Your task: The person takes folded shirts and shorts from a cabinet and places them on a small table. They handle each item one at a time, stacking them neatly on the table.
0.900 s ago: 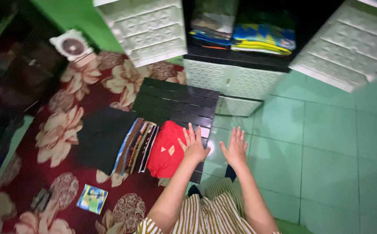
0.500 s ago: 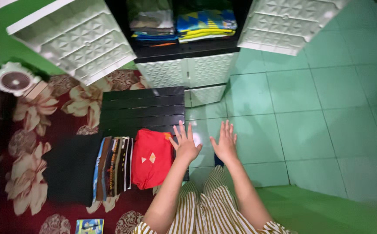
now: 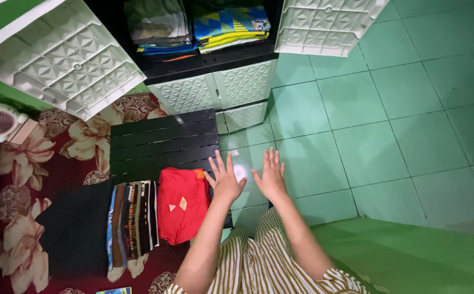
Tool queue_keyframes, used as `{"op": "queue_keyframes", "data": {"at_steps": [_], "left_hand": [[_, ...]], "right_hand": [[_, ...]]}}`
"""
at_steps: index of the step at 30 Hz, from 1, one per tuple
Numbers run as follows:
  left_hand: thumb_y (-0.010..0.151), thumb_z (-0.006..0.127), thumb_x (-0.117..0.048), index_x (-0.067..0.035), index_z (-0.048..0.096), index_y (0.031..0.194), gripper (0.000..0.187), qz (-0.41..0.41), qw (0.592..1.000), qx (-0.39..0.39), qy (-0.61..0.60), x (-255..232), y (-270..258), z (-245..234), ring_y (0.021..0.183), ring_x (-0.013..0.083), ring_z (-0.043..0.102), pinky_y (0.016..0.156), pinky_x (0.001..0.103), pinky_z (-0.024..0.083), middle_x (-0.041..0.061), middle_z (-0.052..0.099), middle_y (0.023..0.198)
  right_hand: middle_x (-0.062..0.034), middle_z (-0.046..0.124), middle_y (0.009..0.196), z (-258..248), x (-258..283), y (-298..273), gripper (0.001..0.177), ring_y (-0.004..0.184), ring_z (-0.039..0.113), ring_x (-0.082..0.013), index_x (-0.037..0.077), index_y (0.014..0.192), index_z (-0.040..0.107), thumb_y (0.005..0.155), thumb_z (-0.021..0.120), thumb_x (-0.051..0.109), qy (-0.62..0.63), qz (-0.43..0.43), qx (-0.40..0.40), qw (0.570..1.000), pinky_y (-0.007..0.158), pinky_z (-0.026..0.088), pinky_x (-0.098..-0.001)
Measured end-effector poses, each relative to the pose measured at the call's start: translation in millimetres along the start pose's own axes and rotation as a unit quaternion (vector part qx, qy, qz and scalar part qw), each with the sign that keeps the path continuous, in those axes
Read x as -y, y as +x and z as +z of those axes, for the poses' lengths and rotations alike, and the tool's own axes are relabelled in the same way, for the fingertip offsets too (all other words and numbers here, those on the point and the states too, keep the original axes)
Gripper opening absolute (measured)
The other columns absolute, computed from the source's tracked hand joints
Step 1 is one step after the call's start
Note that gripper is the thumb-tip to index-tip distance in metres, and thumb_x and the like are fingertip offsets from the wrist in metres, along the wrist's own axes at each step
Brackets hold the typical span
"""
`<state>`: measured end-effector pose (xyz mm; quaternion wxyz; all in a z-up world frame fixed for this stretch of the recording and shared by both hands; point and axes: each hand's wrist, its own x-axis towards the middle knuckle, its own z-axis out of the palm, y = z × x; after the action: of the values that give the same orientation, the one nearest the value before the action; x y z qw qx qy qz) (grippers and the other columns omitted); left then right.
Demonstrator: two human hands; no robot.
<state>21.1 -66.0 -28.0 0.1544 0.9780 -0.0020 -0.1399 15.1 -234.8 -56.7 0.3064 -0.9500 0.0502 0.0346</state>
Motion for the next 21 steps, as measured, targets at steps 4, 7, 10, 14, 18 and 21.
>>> {"op": "queue_keyframes", "data": {"at_steps": [4,7,10,14,18,21], "left_hand": [[0.086,0.072,-0.052,-0.014,0.003,0.164,0.110,-0.012,0.999,0.004,-0.044,5.7,3.6,8.4,0.156,0.0426,-0.008,0.118,0.071,0.012,0.017,-0.010,0.170],[0.089,0.067,-0.053,-0.011,0.006,0.163,0.105,-0.015,0.999,-0.008,-0.044,9.7,7.7,14.1,0.156,0.0430,-0.007,0.118,0.070,0.013,0.018,-0.008,0.170],[0.091,0.065,-0.054,-0.009,0.009,0.162,0.101,0.006,0.999,-0.025,-0.038,10.0,16.8,15.9,0.156,0.0447,-0.008,0.118,0.070,0.013,0.019,-0.009,0.170],[0.092,0.063,-0.053,-0.009,0.012,0.163,0.098,0.040,0.997,-0.034,-0.063,4.7,46.3,-0.8,0.156,0.0440,-0.008,0.118,0.069,0.014,0.019,-0.008,0.171],[0.092,0.063,-0.053,-0.009,0.013,0.162,0.096,0.045,0.997,-0.067,-0.016,-5.7,94.4,-39.2,0.156,0.0435,-0.008,0.119,0.069,0.012,0.019,-0.007,0.170],[0.092,0.063,-0.053,-0.009,0.012,0.162,0.098,0.051,0.994,-0.093,0.008,-19.5,133.7,-72.5,0.156,0.0412,-0.009,0.119,0.069,0.009,0.017,-0.007,0.170]], "right_hand": [[-0.0195,0.013,0.169,-3.2,4.8,2.6,0.085,0.157,0.010,-0.0391,0.005,0.159,0.025,0.092,0.068,0.037,-0.004,-0.025,-0.005,1.000,0.121,0.015,-0.0622],[-0.0196,0.012,0.169,-8.5,11.6,7.6,0.079,0.157,0.010,-0.0398,0.014,0.159,0.031,0.093,0.067,0.036,-0.014,-0.026,0.013,0.999,0.120,0.015,-0.0628],[-0.0196,0.012,0.169,-15.0,18.8,19.9,0.077,0.156,0.010,-0.0406,0.017,0.159,0.032,0.092,0.067,0.035,-0.009,-0.049,0.006,0.999,0.120,0.015,-0.0630],[-0.0202,0.013,0.169,-29.6,32.7,70.5,0.083,0.156,0.010,-0.0408,0.008,0.159,0.028,0.091,0.068,0.035,-0.040,-0.100,-0.012,0.994,0.121,0.014,-0.0640],[-0.0222,0.014,0.168,-57.7,43.5,147.6,0.085,0.156,0.010,-0.0415,0.000,0.157,0.026,0.091,0.068,0.034,-0.093,-0.174,-0.064,0.978,0.121,0.015,-0.0644],[-0.0204,0.015,0.169,-85.8,50.5,206.0,0.086,0.158,0.011,-0.0390,0.001,0.158,0.026,0.092,0.068,0.034,-0.126,-0.176,-0.081,0.973,0.122,0.016,-0.0639]]}}
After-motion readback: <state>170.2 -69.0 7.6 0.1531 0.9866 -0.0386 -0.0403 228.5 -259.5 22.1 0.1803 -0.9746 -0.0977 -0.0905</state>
